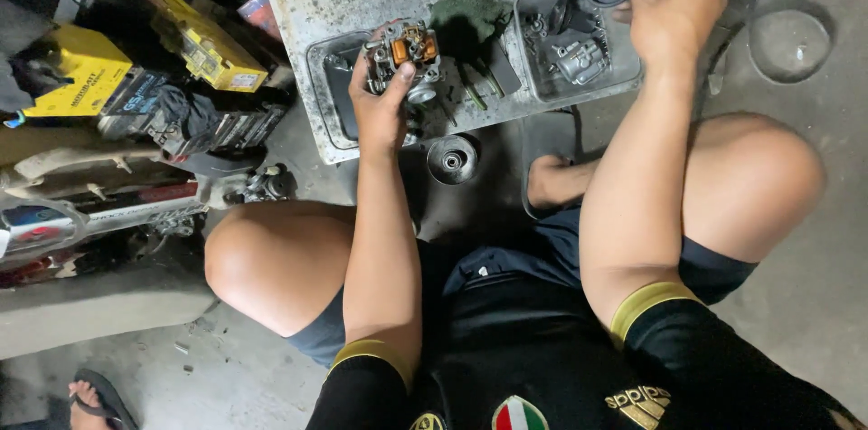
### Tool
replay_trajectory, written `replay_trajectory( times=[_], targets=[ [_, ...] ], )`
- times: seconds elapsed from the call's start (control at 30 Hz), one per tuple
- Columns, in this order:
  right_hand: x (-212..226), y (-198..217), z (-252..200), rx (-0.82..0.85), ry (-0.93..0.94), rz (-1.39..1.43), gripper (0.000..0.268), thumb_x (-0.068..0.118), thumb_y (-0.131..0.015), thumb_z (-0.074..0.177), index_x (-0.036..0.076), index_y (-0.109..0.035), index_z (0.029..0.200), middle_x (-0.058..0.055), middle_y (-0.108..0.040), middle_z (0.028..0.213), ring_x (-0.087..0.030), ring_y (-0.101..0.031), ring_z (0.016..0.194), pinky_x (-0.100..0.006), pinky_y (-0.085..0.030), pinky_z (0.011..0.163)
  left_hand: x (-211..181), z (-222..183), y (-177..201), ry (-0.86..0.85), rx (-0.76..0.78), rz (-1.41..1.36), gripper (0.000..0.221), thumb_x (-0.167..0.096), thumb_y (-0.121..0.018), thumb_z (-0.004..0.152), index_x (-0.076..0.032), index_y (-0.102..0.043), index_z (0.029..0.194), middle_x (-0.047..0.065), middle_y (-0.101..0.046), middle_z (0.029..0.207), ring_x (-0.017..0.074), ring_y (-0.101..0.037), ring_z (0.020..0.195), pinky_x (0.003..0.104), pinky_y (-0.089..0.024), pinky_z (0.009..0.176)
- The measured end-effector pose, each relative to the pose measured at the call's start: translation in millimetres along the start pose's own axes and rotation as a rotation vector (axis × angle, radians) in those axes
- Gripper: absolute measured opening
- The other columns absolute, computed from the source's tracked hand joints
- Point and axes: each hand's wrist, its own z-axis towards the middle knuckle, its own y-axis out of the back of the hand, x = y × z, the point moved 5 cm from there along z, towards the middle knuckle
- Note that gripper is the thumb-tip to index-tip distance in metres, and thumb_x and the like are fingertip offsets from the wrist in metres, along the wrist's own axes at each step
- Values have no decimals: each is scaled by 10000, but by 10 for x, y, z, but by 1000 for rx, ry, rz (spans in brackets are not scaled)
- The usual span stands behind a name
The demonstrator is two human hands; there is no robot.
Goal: Using a screwdriver to clean and inspect a motorcycle carburetor while sitting on the floor.
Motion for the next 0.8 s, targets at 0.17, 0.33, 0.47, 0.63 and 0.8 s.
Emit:
replay_trajectory(
  times=[0.17,0.33,0.47,0.63,0.8],
  targets=[
    [91,10,26,-3,88,-87,96,-12,-764,950,-54,-759,1036,-116,-782,903,-113,-735,575,-189,-675,489,-82,26,-30,28,12,-48,589,1,-784,879,-15,-570,1428,148,-696,1283,241,-681,1133,353,-537,1057],
    [127,-55,22,121,49,-201,78,4,-788,961,-30,-765,1027,-78,-767,901,-102,-713,565,-184,-614,481,-138,54,-62,17,34,5,596,9,-787,876,-36,-577,1432,131,-707,1276,230,-679,1134,345,-528,1061],
    [57,-183,29,180,-1,-477,70,66,-808,865,105,-793,921,8,-763,818,-123,-666,606,-280,-551,584,-124,119,-80,13,66,60,593,-19,-802,855,-38,-591,1409,118,-713,1251,219,-688,1103,343,-531,1048],
    [-158,-348,41,220,-15,-475,92,12,-803,832,81,-763,878,10,-761,839,-100,-708,718,-254,-580,715,-129,114,-74,25,91,35,587,27,-780,858,-27,-588,1410,129,-709,1265,225,-695,1105,336,-546,1037],
    [-329,-438,49,291,-51,-686,124,81,-755,847,135,-779,955,-71,-755,928,-325,-669,920,-449,-550,841,-117,106,10,42,44,101,609,-5,-799,850,-44,-589,1420,131,-715,1277,227,-691,1129,351,-523,1070]
  ],
)
